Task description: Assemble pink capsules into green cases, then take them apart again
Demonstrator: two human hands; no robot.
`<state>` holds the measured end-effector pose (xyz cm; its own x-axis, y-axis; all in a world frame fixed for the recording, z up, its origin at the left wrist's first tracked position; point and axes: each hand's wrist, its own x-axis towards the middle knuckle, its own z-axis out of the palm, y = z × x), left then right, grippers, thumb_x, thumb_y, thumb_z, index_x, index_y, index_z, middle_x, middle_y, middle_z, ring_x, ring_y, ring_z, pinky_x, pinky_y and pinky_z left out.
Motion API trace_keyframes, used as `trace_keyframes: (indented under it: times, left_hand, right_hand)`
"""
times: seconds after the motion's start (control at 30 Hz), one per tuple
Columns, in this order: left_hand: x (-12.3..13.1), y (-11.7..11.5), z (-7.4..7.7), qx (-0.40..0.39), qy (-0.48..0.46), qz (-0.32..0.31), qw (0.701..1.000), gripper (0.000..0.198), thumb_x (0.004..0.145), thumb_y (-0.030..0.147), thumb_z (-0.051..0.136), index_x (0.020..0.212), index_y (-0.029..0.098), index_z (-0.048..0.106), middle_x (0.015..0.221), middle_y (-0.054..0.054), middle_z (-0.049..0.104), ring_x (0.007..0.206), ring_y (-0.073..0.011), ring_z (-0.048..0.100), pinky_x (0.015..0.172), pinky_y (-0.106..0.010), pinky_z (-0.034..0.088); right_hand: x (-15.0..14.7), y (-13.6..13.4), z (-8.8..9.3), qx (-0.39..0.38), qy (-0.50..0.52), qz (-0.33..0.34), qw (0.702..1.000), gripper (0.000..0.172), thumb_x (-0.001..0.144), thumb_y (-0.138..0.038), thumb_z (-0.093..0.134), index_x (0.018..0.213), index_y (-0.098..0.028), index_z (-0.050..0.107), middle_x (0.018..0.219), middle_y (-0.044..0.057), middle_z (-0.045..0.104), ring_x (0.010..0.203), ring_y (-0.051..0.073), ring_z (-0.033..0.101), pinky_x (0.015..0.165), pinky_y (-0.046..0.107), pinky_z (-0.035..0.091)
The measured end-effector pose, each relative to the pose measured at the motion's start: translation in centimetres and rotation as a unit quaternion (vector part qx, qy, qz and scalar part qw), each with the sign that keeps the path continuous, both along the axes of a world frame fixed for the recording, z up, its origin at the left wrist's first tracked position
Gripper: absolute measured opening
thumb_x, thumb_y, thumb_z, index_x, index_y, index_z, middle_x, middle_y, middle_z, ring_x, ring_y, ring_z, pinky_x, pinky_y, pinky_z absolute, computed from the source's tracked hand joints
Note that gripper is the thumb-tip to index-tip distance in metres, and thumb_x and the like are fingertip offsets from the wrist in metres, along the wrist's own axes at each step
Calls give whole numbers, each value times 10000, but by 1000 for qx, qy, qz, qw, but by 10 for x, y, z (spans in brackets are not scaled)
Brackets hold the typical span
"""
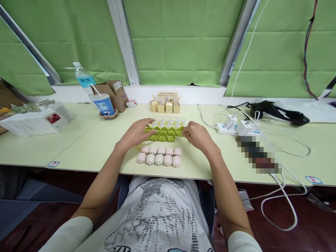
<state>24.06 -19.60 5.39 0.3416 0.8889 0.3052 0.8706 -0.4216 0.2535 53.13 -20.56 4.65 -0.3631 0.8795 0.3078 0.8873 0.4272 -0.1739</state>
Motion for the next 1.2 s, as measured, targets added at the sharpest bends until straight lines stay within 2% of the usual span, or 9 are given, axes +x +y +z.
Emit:
trace_keyframes:
  times: [0.1,0.17,0.37,0.63,0.8,0.9,1.0,1.1,1.2]
  left_hand:
    - [-17,7,1,-96,102,99,985,398,1104,296,500,1459,145,597,1455,-205,667,1359,-354,660,1131,-446,507]
    - [-21,12,-2,-126,121,125,977,372,1099,243,452,1411,128,619,1392,-232,673,1274,-358,704,1047,-428,535]
    - [-15,18,-9,-143,128,107,976,342,1087,229,449,1377,164,618,1329,-197,689,1169,-321,733,966,-376,548]
    - [-14,18,-10,-138,131,104,976,366,1093,263,448,1409,157,600,1379,-206,681,1212,-322,727,989,-375,547]
    - [-35,11,3,-121,139,119,976,409,1095,278,420,1434,153,612,1484,-233,651,1289,-374,693,1026,-453,541]
    - [-56,0,7,-132,156,94,974,371,1055,267,501,1381,196,665,1464,-172,700,1305,-356,685,1032,-436,538]
    - [-76,-14,-5,-114,136,17,984,371,1051,340,525,1370,237,684,1415,-124,731,1260,-327,700,1026,-419,549]
    - [-94,-27,-32,-55,79,-49,994,434,1087,430,462,1393,220,686,1429,-138,697,1361,-340,632,1143,-462,516]
    - [-106,-33,-57,-68,21,-111,991,509,1091,496,506,1527,253,604,1554,-111,620,1460,-307,548,1262,-462,440]
  right_hand:
    - [1,6,-4,-62,-42,-24,997,237,1000,-159,609,935,-216,830,921,84,759,803,207,673,687,291,392]
    - [-3,8,-8,-95,-64,-35,993,249,997,-147,590,923,-217,818,917,83,775,812,205,666,665,294,356]
    - [-14,10,-14,-117,-91,-38,988,273,993,-111,557,906,-202,799,953,96,788,822,199,657,665,303,335]
    - [-11,15,-18,-126,-87,-24,988,285,1022,-124,575,1133,-203,825,1094,111,818,960,214,716,757,283,419]
    - [-7,7,-9,-88,-37,-34,995,327,1043,-207,587,1322,-203,756,1003,96,826,925,244,733,729,307,438]
    - [-4,-1,1,-42,23,-35,998,316,1051,-234,576,1320,-200,737,911,61,822,873,242,735,715,313,444]
    - [1,-5,9,-9,73,-29,997,277,1046,-242,567,1235,-203,765,845,36,808,834,229,735,727,312,452]
    - [3,-4,11,18,93,-41,995,263,1033,-229,561,1155,-193,792,853,44,810,806,227,730,755,318,460]
    - [2,-3,11,25,96,-53,994,285,1035,-228,549,1178,-198,794,863,49,816,818,236,730,742,316,448]
